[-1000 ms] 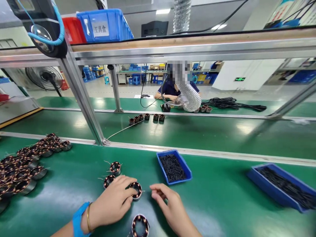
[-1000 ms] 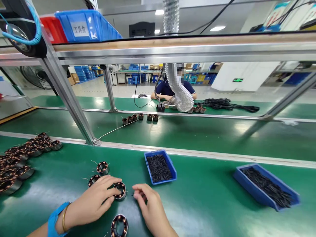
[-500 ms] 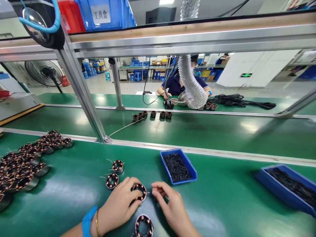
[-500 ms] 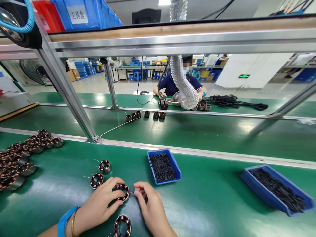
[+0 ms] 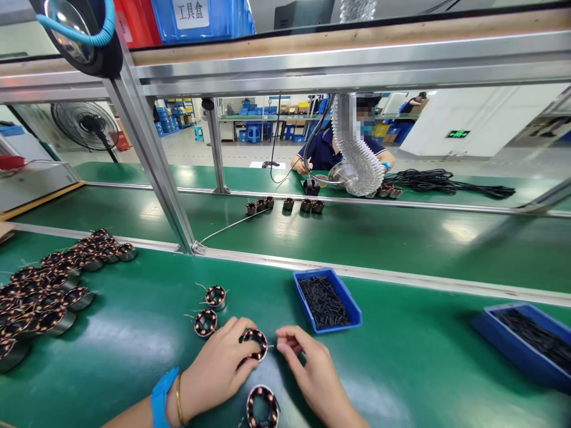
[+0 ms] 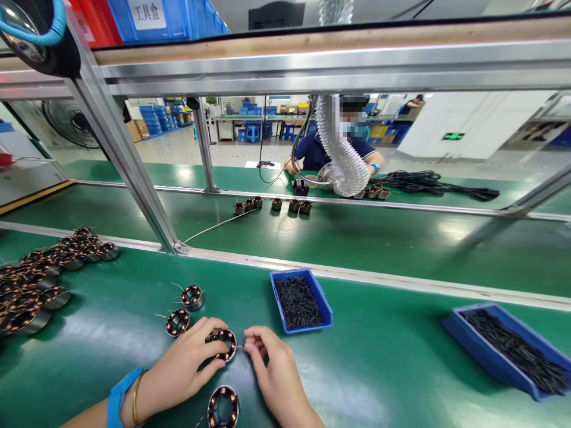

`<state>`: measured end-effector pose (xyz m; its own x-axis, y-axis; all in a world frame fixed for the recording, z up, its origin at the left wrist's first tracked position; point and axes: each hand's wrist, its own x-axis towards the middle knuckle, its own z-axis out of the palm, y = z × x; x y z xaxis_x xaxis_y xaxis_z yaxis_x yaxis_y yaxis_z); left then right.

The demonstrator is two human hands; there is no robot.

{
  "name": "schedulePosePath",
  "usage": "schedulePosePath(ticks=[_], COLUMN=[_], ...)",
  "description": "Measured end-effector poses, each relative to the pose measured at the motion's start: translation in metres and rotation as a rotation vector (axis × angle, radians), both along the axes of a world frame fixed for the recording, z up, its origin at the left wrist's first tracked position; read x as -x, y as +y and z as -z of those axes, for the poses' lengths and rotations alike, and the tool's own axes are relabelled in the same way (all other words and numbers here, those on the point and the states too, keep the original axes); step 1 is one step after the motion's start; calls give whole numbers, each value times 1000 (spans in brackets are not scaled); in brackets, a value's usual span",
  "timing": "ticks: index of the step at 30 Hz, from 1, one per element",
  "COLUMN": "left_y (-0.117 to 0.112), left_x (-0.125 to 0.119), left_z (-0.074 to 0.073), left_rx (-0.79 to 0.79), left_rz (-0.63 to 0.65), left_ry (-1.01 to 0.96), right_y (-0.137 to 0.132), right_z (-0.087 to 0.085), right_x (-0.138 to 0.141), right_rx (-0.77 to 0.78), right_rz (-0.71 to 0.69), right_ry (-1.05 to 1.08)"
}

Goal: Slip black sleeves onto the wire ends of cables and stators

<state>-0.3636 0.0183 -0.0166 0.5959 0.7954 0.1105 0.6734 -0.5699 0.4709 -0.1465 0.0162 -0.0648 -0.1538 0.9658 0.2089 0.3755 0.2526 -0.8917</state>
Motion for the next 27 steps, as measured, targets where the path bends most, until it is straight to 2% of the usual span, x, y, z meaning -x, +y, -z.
schedulePosePath(ticks=[4,15,27], left_y=[0,-2,-2], left_x=[0,1,1], left_z=[0,3,5], left_rx=[-13,-10,-9], left_rz=[1,-9,-9], left_ry=[-8,4,1], right_y=[0,1,3], right_z=[-1,-6,0], right_x=[4,-3,11], right_rx=[7,0,-33], right_rz=[-37,-9,-9], right_ry=[-26,-19,35])
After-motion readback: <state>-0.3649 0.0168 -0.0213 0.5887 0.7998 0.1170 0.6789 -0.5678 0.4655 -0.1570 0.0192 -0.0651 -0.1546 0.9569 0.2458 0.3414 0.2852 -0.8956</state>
